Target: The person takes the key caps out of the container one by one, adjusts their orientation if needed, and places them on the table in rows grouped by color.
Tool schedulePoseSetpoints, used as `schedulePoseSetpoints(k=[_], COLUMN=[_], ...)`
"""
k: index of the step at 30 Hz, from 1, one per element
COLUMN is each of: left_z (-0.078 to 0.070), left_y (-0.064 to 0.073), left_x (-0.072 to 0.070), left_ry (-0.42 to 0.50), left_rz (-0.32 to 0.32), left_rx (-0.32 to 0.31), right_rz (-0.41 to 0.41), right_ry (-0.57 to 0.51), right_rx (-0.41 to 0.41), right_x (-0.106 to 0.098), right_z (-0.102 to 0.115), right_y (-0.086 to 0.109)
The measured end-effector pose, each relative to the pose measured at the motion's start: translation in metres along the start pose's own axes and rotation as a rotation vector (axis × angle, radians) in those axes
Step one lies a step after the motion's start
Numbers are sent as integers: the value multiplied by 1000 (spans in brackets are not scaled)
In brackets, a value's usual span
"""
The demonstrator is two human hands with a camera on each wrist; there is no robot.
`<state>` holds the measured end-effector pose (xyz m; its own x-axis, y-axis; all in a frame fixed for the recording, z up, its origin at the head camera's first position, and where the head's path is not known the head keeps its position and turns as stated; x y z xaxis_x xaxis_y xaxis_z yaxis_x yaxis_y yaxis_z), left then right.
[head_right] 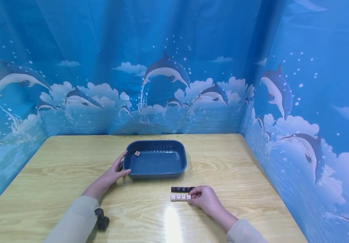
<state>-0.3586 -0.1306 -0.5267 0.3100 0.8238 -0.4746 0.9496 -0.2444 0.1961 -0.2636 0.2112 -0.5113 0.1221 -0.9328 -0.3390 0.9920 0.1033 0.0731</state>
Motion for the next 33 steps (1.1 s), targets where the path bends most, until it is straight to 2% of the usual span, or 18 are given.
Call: schedulePoseSetpoints(k=[7, 16, 25, 33], left_z=[-3, 1, -1, 1], left_y=[0, 1, 2, 2], left_x=[0, 1, 1, 1], left_ry=[17, 1, 15, 14], left_rz=[4, 7, 12, 5], left_rx=[18, -17, -11, -14], right_rz=[-4, 17, 43, 50], right_ry=[-4, -19, -19, -35], right_rx=[24, 34, -2, -48], right_x=[1, 3, -3, -11], right_z=[-1, 1, 10, 25], right_y=[0, 1, 4, -4])
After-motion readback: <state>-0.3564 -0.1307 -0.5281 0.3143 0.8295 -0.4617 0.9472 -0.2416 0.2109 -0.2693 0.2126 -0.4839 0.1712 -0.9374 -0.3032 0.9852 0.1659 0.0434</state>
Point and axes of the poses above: each hand's wrist, its own y-axis away from the middle knuckle, its own x-axis out of the palm, z = x × y, the point moved 10 cm from there along -y, towards the middle knuckle, and after that the axes turned 15 degrees about -y, right-handed, at the moved point
